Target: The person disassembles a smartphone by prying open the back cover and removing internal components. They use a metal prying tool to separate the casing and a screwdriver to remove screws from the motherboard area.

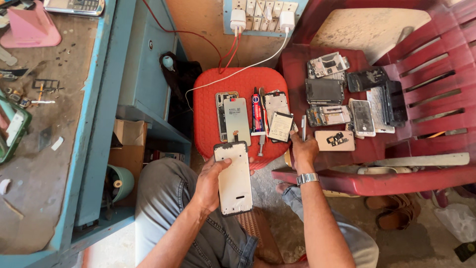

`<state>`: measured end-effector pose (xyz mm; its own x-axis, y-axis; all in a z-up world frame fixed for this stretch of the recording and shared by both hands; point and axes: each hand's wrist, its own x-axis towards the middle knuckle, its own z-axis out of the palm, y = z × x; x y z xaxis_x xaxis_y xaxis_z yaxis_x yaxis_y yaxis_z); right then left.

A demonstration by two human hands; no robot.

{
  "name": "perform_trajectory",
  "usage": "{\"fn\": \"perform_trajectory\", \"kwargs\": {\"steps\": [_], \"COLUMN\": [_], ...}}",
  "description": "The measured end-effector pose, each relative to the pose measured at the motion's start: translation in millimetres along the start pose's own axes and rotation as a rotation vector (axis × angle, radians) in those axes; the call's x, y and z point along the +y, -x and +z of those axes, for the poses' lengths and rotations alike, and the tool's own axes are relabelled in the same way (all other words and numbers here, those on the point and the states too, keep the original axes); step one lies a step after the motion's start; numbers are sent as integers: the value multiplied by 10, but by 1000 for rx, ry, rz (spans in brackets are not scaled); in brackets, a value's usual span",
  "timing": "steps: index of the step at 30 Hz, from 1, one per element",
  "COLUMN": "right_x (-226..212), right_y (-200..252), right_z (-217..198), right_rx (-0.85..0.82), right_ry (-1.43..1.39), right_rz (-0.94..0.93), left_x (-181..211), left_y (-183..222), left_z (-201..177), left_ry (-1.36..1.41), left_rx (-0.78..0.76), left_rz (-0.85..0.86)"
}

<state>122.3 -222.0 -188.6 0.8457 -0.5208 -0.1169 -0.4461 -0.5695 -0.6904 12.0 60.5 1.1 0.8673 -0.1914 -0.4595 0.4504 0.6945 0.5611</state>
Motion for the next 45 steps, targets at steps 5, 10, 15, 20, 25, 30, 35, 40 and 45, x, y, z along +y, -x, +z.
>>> {"fn": "perform_trajectory", "kwargs": {"steps": [5, 10, 15, 20, 25, 30, 35, 40, 45], "right_x": [138, 168, 38, -77, -209, -382, -514, -485, -346], "right_y": [-64, -59, 67, 139, 202, 279, 302, 222, 203], "right_z": [144, 144, 141, 113, 65, 29, 49, 92, 171], "right_rx": [-108, -206, -110, -150, -51, 108, -6, 83, 142], "right_ry": [-406, -609, -612, -508, -417, -108, -209, -192, -311], "right_rz": [211, 348, 115, 160, -205, -452, -187, -258, -293], "left_x": [-22, -43, -24, -3, 33, 51, 37, 28, 34], "left_y": [-34, -32, -24, -13, -7, -1, 0, -5, -3], "left_z": [-56, -76, -61, -24, 19, 48, 44, 47, 44], "left_ry": [29, 29, 34, 30, 36, 27, 36, 44, 25], "left_rx": [-12, -3, -17, -24, -21, -16, -12, -12, -31], "left_rz": [-37, -58, -49, -42, -39, -46, -57, -65, -56]}}
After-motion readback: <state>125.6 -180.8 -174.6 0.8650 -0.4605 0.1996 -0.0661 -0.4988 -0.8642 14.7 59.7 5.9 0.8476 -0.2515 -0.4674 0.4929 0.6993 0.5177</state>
